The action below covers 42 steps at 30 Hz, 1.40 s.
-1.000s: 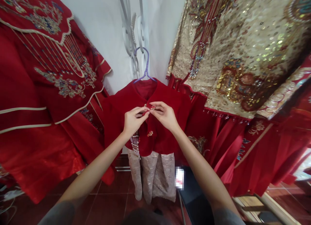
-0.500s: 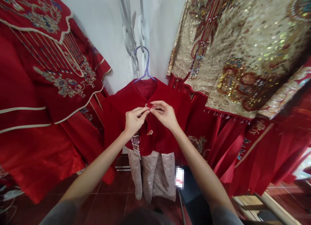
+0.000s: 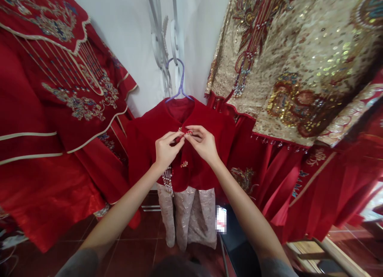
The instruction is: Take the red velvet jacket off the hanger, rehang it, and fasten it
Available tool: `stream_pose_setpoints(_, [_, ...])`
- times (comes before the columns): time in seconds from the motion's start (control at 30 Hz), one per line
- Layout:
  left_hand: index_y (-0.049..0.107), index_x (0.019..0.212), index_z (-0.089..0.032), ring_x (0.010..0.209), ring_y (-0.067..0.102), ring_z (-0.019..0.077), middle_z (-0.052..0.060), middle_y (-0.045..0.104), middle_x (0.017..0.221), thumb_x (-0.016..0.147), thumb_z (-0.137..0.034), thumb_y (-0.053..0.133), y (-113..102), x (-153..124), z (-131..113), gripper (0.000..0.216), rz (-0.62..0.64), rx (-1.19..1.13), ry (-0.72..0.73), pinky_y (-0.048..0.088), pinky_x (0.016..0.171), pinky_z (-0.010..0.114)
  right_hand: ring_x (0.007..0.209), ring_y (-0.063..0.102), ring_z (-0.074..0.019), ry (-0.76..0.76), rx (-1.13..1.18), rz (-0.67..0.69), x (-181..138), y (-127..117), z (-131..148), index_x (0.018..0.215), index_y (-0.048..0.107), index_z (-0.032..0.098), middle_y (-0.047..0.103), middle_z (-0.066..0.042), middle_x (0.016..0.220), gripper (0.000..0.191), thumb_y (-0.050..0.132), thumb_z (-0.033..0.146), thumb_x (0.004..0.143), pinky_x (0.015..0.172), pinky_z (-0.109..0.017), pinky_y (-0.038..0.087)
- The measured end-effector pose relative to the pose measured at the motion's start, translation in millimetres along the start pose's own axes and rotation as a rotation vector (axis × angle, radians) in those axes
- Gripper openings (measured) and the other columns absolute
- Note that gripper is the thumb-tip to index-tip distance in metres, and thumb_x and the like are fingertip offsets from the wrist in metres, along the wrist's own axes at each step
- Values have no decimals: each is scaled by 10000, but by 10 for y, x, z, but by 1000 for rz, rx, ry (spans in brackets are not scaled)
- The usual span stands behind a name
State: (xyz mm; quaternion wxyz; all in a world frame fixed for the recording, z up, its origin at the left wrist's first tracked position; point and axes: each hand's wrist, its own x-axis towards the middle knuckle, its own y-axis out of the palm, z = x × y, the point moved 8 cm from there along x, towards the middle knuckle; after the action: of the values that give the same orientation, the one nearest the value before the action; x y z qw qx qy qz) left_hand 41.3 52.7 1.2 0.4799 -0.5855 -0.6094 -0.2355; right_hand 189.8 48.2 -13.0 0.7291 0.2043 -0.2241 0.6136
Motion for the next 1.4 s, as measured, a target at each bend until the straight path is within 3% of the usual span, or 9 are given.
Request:
stream_pose_setpoints(0.2, [729,993,-214,889,660,158,56,693,951,877,-245,622,-35,-3,-20,161,-23,50,49,551,818,291,966,654,-174,-4,-14,-46,-18,4,28,1011,651,227,691,-53,1060,345,757,400,733,921,-358,559])
stream_pose_setpoints(0.47, [727,972,-189,808,703,134,46,732,955,841,-237,660,2,-8,8,156,32,-147,-124,618,757,265,982,655,-165,-44,-14,-7,-13,-6,22,1013,657,237,680,-36,1077,295,755,335,752,924,-344,556])
stream_pose_setpoints(0.73, [730,944,-178,816,715,135,48,739,949,812,-234,688,26,13,55,149,52,-261,-173,624,750,258,923,658,-161,-33,-34,1,8,-63,67,1012,630,243,672,-32,1015,367,788,374,708,912,-340,550])
stream_pose_setpoints(1.03, [736,940,-184,815,718,147,51,748,944,852,-236,642,40,49,51,139,79,-229,-139,626,724,261,913,658,-166,-10,-51,-12,24,-73,30,1029,641,237,676,-33,968,398,793,384,692,903,-347,553])
stream_pose_setpoints(1.23, [742,945,-206,831,717,164,51,754,950,890,-247,603,26,70,-11,155,89,-114,-42,615,742,280,890,654,-160,5,-17,-51,15,-75,15,1055,649,230,677,-32,947,422,791,380,688,895,-343,553])
stream_pose_setpoints(1.4, [734,979,-208,872,705,170,61,734,992,907,-257,574,34,26,-21,182,35,-95,-62,603,773,282,879,654,-163,-8,-25,-55,18,-74,39,1049,657,224,687,-34,933,430,796,390,678,899,-347,546])
